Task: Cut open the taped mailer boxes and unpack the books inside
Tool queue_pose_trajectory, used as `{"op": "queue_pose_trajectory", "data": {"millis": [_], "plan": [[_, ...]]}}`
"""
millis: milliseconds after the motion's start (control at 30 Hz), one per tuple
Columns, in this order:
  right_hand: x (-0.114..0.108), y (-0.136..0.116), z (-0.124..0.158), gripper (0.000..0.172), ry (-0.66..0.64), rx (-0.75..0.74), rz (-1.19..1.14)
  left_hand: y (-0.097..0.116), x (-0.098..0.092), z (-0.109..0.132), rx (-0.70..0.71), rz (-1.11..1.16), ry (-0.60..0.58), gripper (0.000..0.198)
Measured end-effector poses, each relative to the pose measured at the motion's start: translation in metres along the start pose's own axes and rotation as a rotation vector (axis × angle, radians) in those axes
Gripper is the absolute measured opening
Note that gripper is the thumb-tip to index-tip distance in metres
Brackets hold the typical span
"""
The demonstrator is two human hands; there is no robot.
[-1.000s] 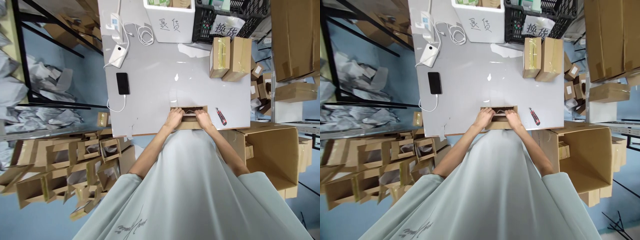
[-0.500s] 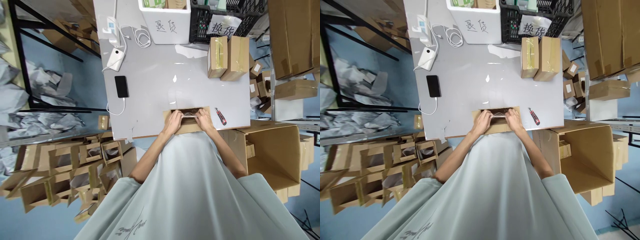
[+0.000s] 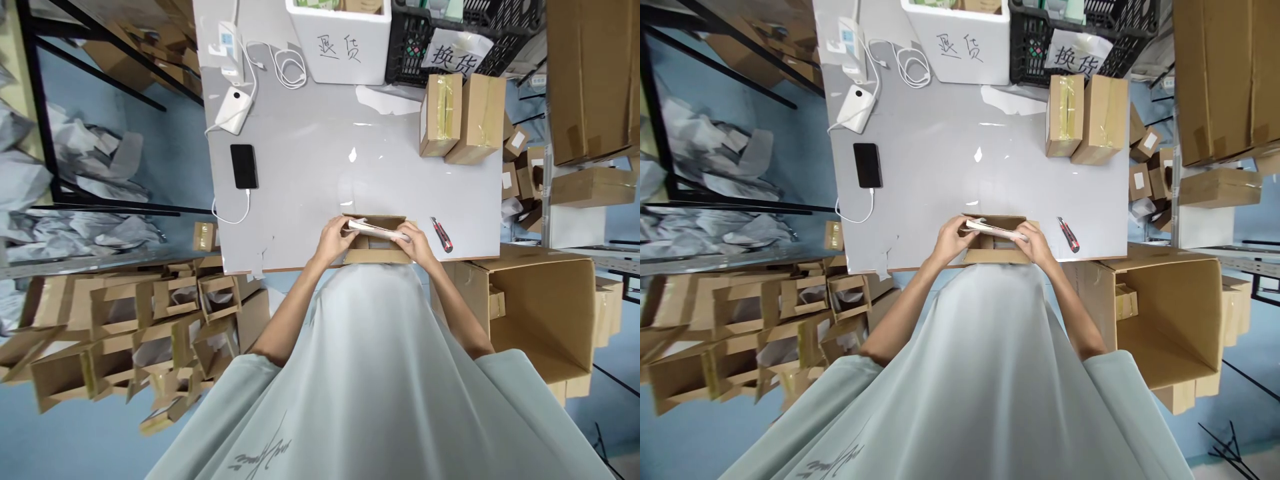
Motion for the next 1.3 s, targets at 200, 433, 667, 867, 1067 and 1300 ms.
{"op": "queue_pose_trajectory", "data": {"millis": [200, 433, 667, 867, 1067, 1300], "plan": [[-0.009, 0.022, 0.003, 0.040, 0.160, 0.084, -0.235, 0.007, -0.008, -0.007, 0.038, 0.173, 0.028, 0.014], [-0.006, 0.015, -0.008, 0.021, 0.078, 0.065, 0.053, 0.031, -0.016, -0.005, 0.129, 0.215, 0.033, 0.015], [0.010, -0.035, -0.022, 0.031, -0.069, -0.048, 0.421, 0.042, -0.010, 0.001, 0.178, 0.241, 0.045, 0.017], [-0.001, -0.059, -0.023, 0.026, -0.017, -0.074, 0.373, 0.059, -0.036, 0.005, 0.197, 0.260, 0.182, 0.022], [-0.056, -0.101, 0.010, 0.033, 0.190, -0.211, 0.300, 0.095, -0.085, 0.025, 0.136, 0.496, 0.198, 0.061], [-0.102, -0.132, 0.036, 0.040, 0.403, -0.495, 0.248, 0.053, -0.043, 0.019, -0.398, 1.067, -0.059, 0.079]]}}
Point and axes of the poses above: each hand's wrist, its own z-axis away from the middle knuckle, its own x-axis out of the palm, y = z × x, the point moved 10 cm from there along -z, towards the middle knuckle, and after that the axes turned 11 degrees about z, right-handed, at the moved point
